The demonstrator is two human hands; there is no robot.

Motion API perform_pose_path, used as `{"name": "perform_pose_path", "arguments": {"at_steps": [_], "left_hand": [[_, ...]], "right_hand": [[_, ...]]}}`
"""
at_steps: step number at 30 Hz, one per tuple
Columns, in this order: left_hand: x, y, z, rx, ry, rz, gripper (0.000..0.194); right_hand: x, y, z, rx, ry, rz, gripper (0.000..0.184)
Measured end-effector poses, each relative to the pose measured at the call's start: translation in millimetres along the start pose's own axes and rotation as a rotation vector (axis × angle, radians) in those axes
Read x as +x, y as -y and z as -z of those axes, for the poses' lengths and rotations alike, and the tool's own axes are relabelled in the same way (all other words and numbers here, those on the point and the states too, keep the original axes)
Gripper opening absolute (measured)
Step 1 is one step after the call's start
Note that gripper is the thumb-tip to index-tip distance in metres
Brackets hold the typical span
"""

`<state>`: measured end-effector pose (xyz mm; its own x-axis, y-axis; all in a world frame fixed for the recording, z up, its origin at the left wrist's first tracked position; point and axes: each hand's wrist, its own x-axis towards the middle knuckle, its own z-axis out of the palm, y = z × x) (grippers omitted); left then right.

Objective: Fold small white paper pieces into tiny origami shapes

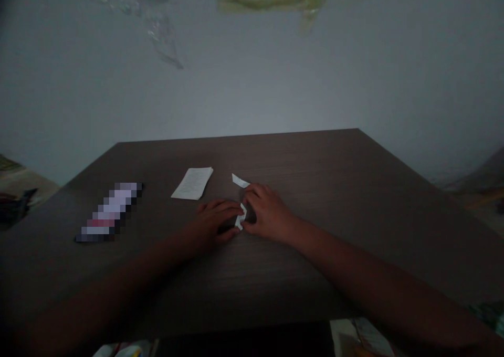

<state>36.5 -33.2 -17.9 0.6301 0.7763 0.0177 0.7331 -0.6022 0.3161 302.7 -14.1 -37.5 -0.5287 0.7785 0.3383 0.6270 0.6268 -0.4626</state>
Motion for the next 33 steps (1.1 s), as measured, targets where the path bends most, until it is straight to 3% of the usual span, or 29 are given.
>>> {"name": "perform_pose_path", "arguments": {"at_steps": [11, 23, 27, 33], "left_hand": [[3, -5, 6.2, -0.02, 0.013, 0.086, 0.06], [4, -6, 1.4, 0.005, -0.014, 0.037, 0.048], [3, -7, 3.9, 0.045, -0.03, 0.006, 0.041], [2, -10, 20.0, 0.085, 0.055, -0.05, 0.039]], "right_hand": [[4, -1, -7, -0.028, -0.066, -0.097, 0.033], [12, -19, -16, -0.025, -0.144, -0.131, 0.025], [11, -20, -15, 0.02, -0.099, -0.065, 0.023], [7, -16, -8, 0.058, -0.006, 0.003, 0.023]]}}
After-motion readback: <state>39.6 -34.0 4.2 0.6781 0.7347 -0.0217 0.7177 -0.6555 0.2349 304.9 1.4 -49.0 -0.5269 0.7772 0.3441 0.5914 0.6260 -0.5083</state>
